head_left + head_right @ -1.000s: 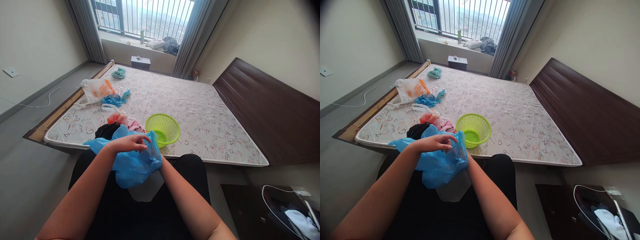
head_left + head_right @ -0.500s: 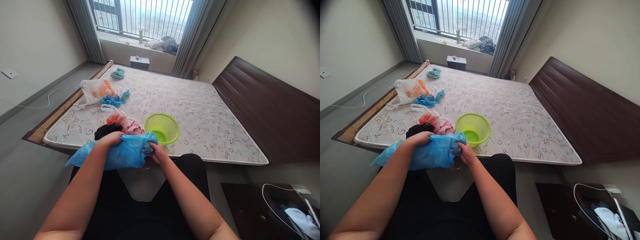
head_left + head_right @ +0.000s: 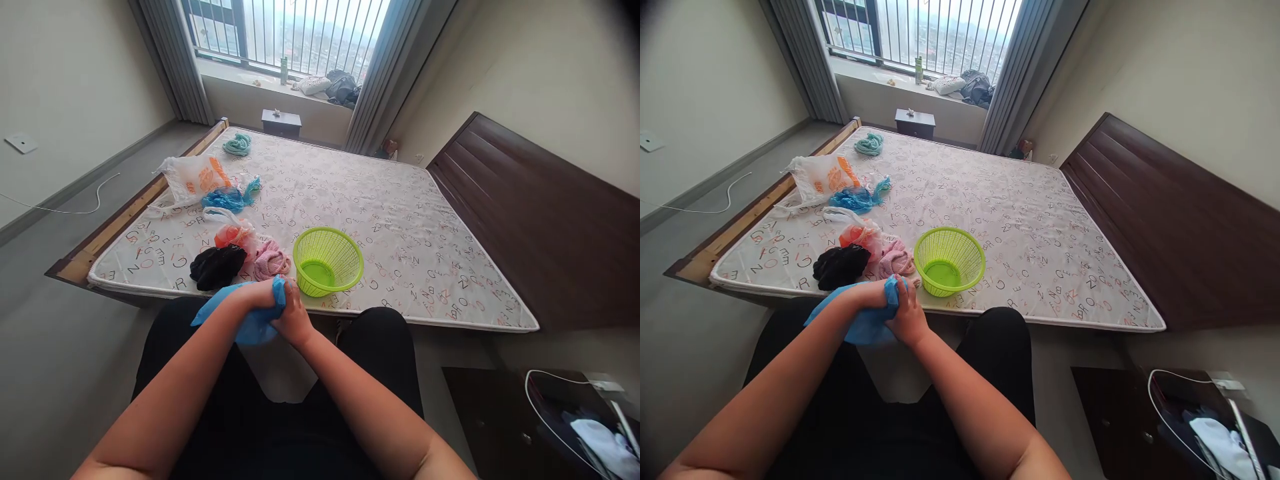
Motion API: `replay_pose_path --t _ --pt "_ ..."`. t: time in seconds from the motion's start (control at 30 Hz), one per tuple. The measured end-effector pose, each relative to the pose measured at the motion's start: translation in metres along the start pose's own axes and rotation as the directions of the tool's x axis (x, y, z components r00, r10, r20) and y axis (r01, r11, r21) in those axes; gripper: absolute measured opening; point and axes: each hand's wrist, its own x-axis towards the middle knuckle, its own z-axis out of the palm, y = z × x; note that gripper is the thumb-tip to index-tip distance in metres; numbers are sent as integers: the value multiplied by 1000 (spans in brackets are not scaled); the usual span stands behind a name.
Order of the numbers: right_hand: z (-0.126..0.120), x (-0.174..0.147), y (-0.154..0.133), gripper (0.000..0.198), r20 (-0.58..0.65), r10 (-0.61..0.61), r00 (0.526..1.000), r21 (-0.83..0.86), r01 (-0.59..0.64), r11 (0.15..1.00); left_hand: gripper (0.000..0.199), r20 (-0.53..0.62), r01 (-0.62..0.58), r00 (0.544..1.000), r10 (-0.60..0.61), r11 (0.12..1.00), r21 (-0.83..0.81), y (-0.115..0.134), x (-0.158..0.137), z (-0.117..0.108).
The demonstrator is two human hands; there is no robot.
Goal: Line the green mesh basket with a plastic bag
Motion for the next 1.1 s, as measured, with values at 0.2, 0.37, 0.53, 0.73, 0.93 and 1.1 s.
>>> replay_pose_path --t 0.2,0.37,0.53,0.73,0.93,1.1 --pt "-15 10 19 36 18 245 969 364 -235 901 74 74 168 983 -166 986 -15 -22 -18 -21" --pt "-18 18 28 10 15 573 820 834 -326 445 122 72 183 981 -181 983 -23 -41 -15 -10" --pt "-14 16 17 25 128 499 857 933 -275 233 83 134 45 990 -35 996 -73 -41 -2 -2" --pt "-24 14 17 49 173 510 843 834 -401 379 36 -573 351 777 -261 935 49 -78 -42 -63" --pt "-22 13 22 22 320 637 702 790 -569 230 24 -992 482 -49 -116 867 -125 -110 -83 -104" --pt "-20 12 19 14 382 604 699 752 -615 237 13 -738 539 477 -478 822 -184 -121 -66 -91"
